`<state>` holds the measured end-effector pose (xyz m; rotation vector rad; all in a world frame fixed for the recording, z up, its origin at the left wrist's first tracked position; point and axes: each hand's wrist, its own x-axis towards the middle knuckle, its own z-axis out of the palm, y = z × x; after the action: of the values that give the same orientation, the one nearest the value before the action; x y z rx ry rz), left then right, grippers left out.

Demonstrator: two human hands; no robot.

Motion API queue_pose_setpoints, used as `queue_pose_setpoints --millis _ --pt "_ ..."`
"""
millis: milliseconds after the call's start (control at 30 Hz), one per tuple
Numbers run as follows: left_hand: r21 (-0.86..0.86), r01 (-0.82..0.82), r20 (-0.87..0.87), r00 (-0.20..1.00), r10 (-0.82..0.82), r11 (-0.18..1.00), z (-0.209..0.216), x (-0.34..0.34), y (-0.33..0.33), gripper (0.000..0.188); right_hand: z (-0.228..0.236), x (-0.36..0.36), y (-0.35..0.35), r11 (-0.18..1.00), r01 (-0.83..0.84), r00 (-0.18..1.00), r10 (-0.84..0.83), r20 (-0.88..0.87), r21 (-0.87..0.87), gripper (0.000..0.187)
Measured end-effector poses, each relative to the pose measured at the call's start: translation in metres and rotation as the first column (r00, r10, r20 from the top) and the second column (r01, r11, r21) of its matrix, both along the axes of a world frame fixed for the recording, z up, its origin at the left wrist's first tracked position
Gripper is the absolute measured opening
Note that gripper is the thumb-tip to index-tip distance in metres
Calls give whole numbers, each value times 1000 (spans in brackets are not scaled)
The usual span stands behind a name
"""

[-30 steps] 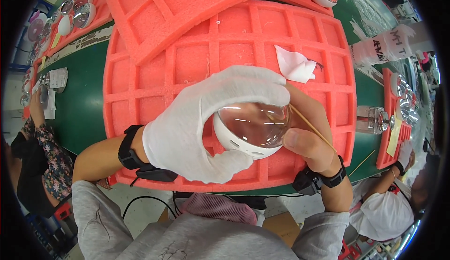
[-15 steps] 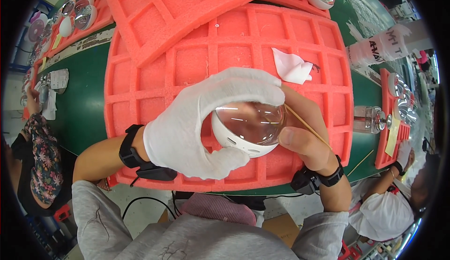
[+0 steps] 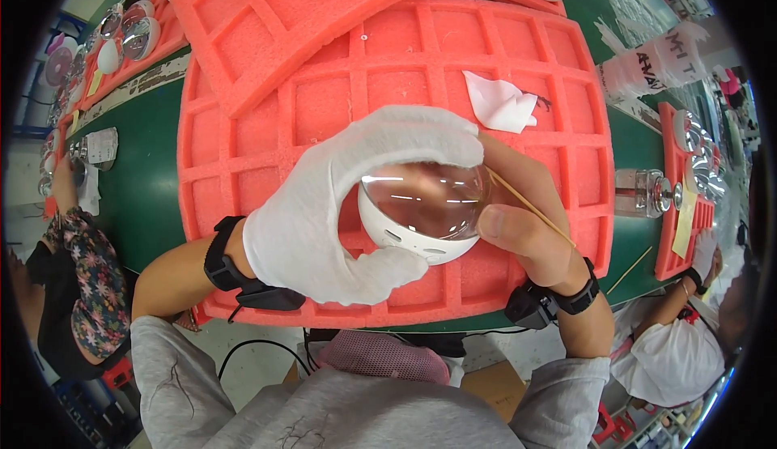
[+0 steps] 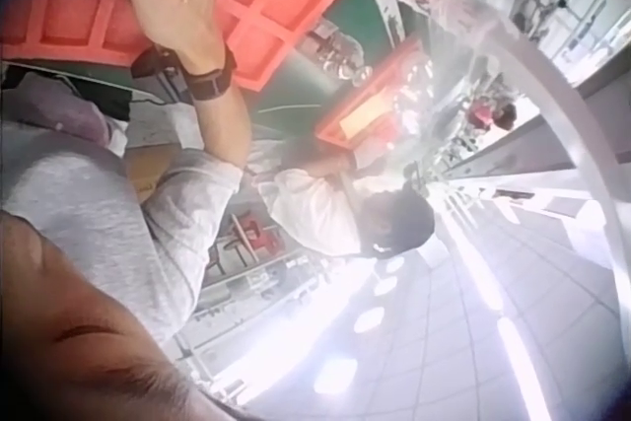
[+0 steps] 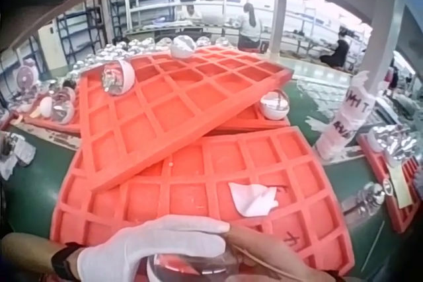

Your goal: The person wipes a camera dome with a cloth, applies a liquid to its edge with a wooden stick, and presses the dome into a white base. They then use the stick to apply more liquid around the seam before placing the assembled camera onto a red tray.

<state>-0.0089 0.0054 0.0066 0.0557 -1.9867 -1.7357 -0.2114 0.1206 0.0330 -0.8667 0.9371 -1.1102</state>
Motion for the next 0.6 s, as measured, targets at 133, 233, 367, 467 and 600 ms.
queue_pose_setpoints --millis 133,233,367,467,600 --pt "-69 29 -6 1000 -30 997 0 -1 -7 71 -2 3 -1 998 36 999 -37 -11 -44 62" --pt "-86 33 -24 999 -35 996 -5 -3 -9 73 -4 0 -1 998 39 999 -40 -9 -55 61" --pt "-60 23 -35 999 -25 998 -5 -4 -6 75 -6 4 -1 996 62 998 -61 25 -62 57" --pt "-51 13 -16 1000 -14 999 -3 -3 -5 76 -6 4 -1 996 69 997 -67 25 -65 53" --pt "-79 -3 30 1000 5 997 0 -1 -6 78 -8 3 -2 995 52 999 -53 -7 -87 48"
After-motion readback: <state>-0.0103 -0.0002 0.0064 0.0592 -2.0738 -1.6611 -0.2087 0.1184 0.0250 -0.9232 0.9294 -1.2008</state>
